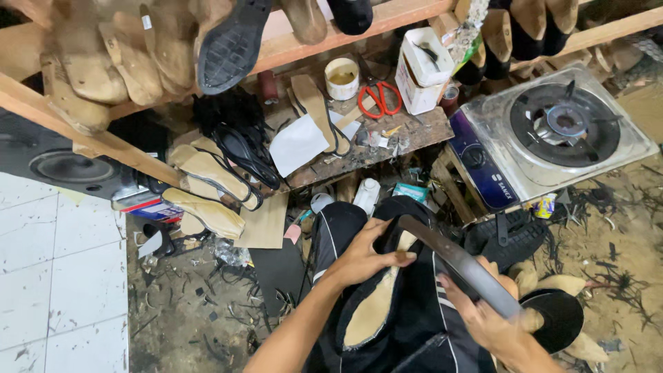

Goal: The person sits on the floor of a shoe workshop and works a black shoe upper over its insole. They hammer the upper and sole edge with a hammer, use pincers to grip and pull the upper material, trim excess material with a knife, insert a wooden shoe last into the shoe, and press and hammer the shoe to shape it.

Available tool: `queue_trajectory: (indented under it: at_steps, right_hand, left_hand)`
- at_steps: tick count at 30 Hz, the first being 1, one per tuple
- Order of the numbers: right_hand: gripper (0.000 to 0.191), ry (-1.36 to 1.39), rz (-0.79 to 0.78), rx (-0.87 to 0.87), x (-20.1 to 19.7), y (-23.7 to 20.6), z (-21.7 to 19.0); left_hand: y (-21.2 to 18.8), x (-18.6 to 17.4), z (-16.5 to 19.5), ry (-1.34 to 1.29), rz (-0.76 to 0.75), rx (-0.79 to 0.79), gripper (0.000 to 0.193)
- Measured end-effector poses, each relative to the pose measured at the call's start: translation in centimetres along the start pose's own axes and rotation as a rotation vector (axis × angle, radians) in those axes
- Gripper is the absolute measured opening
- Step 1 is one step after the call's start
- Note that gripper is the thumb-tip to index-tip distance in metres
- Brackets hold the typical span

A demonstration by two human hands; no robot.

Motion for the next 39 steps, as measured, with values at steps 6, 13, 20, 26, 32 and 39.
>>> queue_trajectory:
  at_steps: [6, 13, 20, 26, 32, 39]
  right_hand:
    - [0.025, 0.349, -0.144, 0.416, 1.9, 2.3, 1.2]
    - [0.030, 0.225, -0.115, 0.672, 9.4, 14.7, 8.8]
    - [0.040, -0.302, -0.090, -0.007, 23.3, 28.0, 16.3]
    - [0.044, -0.254, 0.045, -0.018, 26.0, 28.5, 18.0]
    - [0.017, 0.280, -0.019, 0.153, 12.7, 12.7, 7.0]
    - [0.020, 0.290, -0.649, 0.196, 11.5, -2.2, 3.4]
  left_hand:
    - [-0.6, -0.3, -2.1, -0.059, 0.084, -0.043, 0.064]
    - [-0.6, -2.6, -1.4, -0.347, 0.173, -0.033, 0.065]
    - [3.5, -6.7, -2.2, -0.403, 0.104, -0.112, 0.073]
    - [4.3, -8.5, -4.3, -0.389, 0.111, -0.059, 0.077]
    - [2.5, -8.2, -3.1, -0.427, 0.248, -0.010, 0.078]
    - [-2.7, -6.2, 4.0, -0.290, 0.628, 0.165, 0.095]
Point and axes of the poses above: each hand's wrist, its own y-axis towards the middle knuckle, its own x-axis out of the palm, z = x × y, the point moved 1 cm from there along y, towards the middle knuckle, and after that the axes turned 6 degrees about z, right-handed, at the moved point
